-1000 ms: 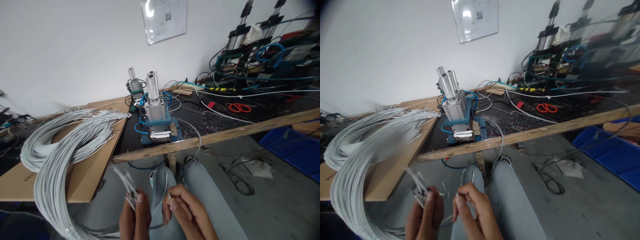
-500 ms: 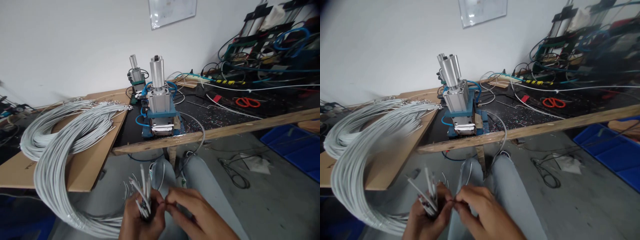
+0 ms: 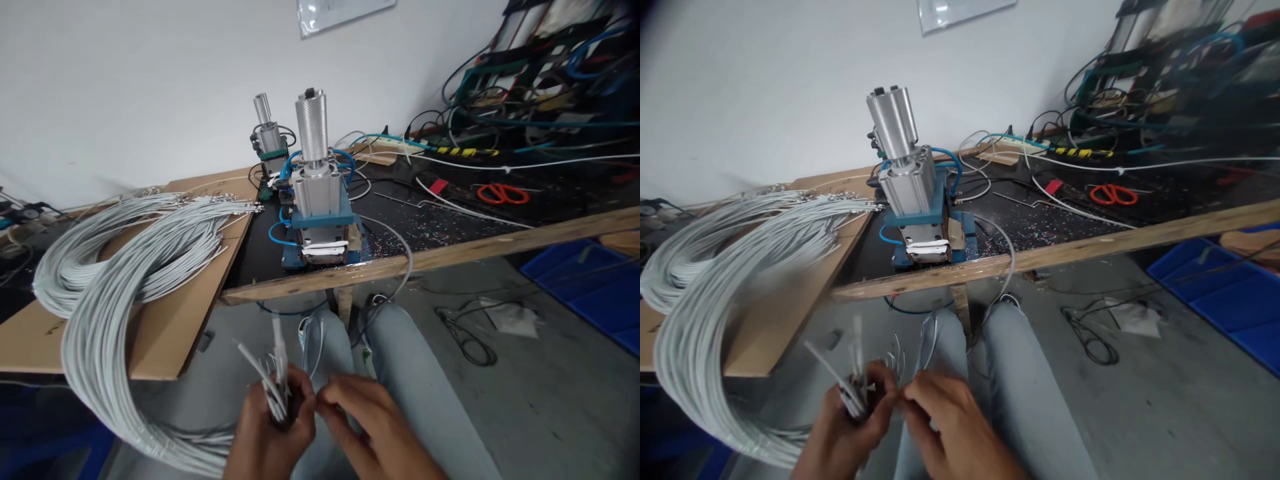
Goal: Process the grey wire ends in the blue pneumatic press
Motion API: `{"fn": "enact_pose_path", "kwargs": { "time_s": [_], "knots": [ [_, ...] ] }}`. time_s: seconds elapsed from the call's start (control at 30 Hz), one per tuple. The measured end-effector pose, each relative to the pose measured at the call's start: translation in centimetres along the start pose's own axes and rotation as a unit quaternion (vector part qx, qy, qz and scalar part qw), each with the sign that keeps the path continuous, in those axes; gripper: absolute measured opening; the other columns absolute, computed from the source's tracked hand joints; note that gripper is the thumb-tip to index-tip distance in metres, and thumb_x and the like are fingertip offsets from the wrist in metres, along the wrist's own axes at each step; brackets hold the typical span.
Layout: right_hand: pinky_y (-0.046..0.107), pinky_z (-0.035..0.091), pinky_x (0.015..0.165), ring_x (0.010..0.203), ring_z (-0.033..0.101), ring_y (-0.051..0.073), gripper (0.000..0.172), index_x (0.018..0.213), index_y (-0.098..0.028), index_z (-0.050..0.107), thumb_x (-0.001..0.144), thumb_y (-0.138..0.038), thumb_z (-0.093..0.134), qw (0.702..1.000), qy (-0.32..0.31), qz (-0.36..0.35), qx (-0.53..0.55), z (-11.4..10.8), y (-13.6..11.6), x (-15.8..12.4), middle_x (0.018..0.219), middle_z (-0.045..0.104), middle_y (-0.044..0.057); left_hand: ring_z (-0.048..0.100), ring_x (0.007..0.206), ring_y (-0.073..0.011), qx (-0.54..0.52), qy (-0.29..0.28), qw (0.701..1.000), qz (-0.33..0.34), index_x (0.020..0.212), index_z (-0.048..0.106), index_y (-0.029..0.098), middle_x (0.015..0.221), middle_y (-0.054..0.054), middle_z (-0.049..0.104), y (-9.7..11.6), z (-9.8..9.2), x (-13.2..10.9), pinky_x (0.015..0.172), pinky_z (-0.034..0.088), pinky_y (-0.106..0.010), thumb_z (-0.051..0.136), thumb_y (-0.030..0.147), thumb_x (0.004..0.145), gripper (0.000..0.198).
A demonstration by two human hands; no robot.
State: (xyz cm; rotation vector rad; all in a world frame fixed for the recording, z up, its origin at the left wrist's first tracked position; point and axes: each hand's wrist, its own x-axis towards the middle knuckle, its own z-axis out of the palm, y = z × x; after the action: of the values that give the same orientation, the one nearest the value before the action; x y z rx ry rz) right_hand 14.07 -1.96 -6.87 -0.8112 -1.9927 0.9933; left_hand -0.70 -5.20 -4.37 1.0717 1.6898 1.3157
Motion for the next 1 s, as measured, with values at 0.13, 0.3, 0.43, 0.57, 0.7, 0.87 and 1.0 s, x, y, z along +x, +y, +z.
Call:
{"fn": "enact_pose_path", "kwargs": {
  "time_s": [0.13, 0.3, 0.43, 0.57, 0.7, 0.87, 1.0],
  "knots": [
    [0.029, 0.057, 0.083, 0.077, 0.068, 0.018, 0.029, 0.082, -0.022, 0.068, 0.106, -0.026, 0.051, 0.995, -0.074, -0.062, -0.033, -2.4, 0.2, 0.9, 0.078, 0.069, 0.002, 0.036, 0.044, -0.01, 0.079, -0.078, 0.991, 0.072, 0.052, 0.066, 0.02, 0.047, 0.004, 0.049, 0.3, -0.7, 0.8, 0.045, 0.024, -0.024, 0.068, 0.009, 0.06, 0.014],
    [0.021, 0.047, 0.057, 0.058, 0.055, 0.013, 0.046, 0.073, -0.02, 0.062, 0.1, -0.057, 0.057, 0.937, 0.126, 0.18, 0.27, 1.7, -0.1, 0.4, 0.063, 0.054, -0.003, 0.044, 0.043, -0.0106, -0.101, 0.049, 0.992, -0.052, 0.059, 0.068, 0.018, 0.046, 0.004, 0.052, 0.8, 1.9, -0.2, 0.044, 0.037, -0.021, 0.085, 0.045, 0.071, 0.034],
    [0.021, 0.042, 0.054, 0.058, 0.049, 0.013, 0.052, 0.07, -0.019, 0.062, 0.086, -0.068, 0.07, 0.845, 0.237, 0.258, 0.404, 5.3, -1.1, 0.2, 0.061, 0.05, -0.004, 0.047, 0.045, -0.0094, -0.185, 0.109, 0.971, -0.106, 0.062, 0.071, 0.015, 0.049, 0.003, 0.057, 0.5, 3.1, -0.9, 0.042, 0.04, -0.018, 0.092, 0.063, 0.057, 0.053],
    [0.021, 0.04, 0.054, 0.057, 0.048, 0.012, 0.05, 0.069, -0.018, 0.066, 0.084, -0.066, 0.073, 0.835, 0.25, 0.272, 0.408, 5.2, -1.9, 0.6, 0.059, 0.051, -0.004, 0.044, 0.043, -0.0063, -0.207, 0.106, 0.966, -0.114, 0.063, 0.073, 0.015, 0.047, 0.005, 0.054, 0.6, 3.1, -0.8, 0.041, 0.036, -0.015, 0.094, 0.06, 0.055, 0.051],
    [0.02, 0.037, 0.054, 0.055, 0.045, 0.011, 0.054, 0.068, -0.017, 0.067, 0.082, -0.069, 0.074, 0.842, 0.244, 0.272, 0.398, 4.6, -1.8, 0.7, 0.058, 0.051, -0.004, 0.045, 0.045, -0.0054, -0.237, 0.095, 0.958, -0.131, 0.063, 0.075, 0.014, 0.049, 0.004, 0.054, 0.7, 3.0, -0.5, 0.044, 0.04, -0.013, 0.096, 0.06, 0.051, 0.052],
    [0.021, 0.037, 0.053, 0.054, 0.044, 0.011, 0.055, 0.068, -0.017, 0.069, 0.081, -0.07, 0.073, 0.846, 0.254, 0.272, 0.381, 5.2, -1.4, 0.5, 0.058, 0.05, -0.004, 0.049, 0.043, -0.0066, -0.221, 0.102, 0.959, -0.144, 0.066, 0.076, 0.014, 0.049, 0.003, 0.058, 0.3, 2.7, -0.5, 0.045, 0.045, -0.016, 0.096, 0.063, 0.048, 0.056],
    [0.021, 0.039, 0.053, 0.055, 0.047, 0.012, 0.055, 0.066, -0.018, 0.068, 0.079, -0.071, 0.075, 0.841, 0.261, 0.28, 0.383, 5.5, -1.3, 0.5, 0.058, 0.052, -0.003, 0.046, 0.043, -0.0063, -0.196, 0.109, 0.965, -0.137, 0.064, 0.075, 0.014, 0.048, 0.004, 0.056, -0.1, 2.6, -0.4, 0.044, 0.043, -0.015, 0.093, 0.067, 0.048, 0.059]
  ]
}}
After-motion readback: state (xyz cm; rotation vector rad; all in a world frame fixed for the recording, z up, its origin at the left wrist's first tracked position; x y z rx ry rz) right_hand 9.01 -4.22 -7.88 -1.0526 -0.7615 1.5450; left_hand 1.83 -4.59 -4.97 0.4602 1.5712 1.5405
